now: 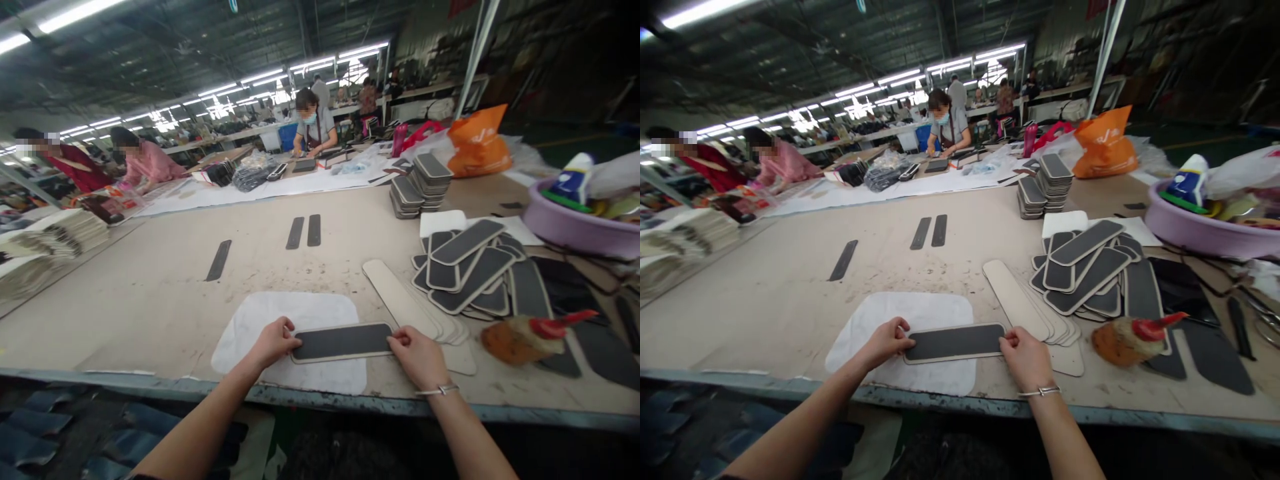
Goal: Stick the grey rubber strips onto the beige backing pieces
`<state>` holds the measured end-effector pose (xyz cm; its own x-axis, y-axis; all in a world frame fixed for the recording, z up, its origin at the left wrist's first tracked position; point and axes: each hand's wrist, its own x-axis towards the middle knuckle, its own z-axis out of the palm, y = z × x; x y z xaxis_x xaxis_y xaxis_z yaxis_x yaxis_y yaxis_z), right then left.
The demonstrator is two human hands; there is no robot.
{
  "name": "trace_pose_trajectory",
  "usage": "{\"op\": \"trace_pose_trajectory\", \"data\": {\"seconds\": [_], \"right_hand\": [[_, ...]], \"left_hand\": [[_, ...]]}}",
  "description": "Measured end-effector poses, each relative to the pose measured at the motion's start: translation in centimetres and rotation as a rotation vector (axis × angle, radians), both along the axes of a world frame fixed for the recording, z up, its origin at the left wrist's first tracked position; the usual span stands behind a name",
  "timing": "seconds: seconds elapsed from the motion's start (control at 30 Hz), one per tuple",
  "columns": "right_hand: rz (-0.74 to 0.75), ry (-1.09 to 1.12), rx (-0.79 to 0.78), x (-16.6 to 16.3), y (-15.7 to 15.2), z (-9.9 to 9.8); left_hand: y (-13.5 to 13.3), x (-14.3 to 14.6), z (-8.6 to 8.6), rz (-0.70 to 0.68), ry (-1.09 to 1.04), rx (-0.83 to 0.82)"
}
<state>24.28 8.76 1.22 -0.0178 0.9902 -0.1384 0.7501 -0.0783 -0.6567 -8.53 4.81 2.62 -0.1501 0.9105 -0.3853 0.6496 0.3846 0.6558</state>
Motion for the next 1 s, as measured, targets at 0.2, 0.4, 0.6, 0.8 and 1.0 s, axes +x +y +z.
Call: {"op": "trace_pose_trajectory", "data": {"seconds": [0.2, 0.4, 0.6, 0.8, 1.0], "right_hand": [[0.015, 0.001, 0.009, 0.1, -0.1, -0.3], [0.026, -0.044, 0.016, 0.5, 0.0, -1.2], [0.03, -0.05, 0.002, 0.6, 0.1, -1.3], [0.039, -0.063, -0.014, 0.5, 0.2, -1.1], [0.042, -0.05, 0.007, 0.5, 0.1, -1.2]], "left_hand": [[-0.9, 0.4, 0.3, 0.007, 0.112, 0.134], [-2.2, 0.1, -0.3, 0.064, 0.002, 0.172], [-2.3, 0.2, -0.1, 0.057, 0.091, 0.185], [-2.3, 0.2, 0.0, 0.012, 0.037, 0.187], [-2.9, 0.2, -0.6, -0.043, 0.12, 0.293]]}}
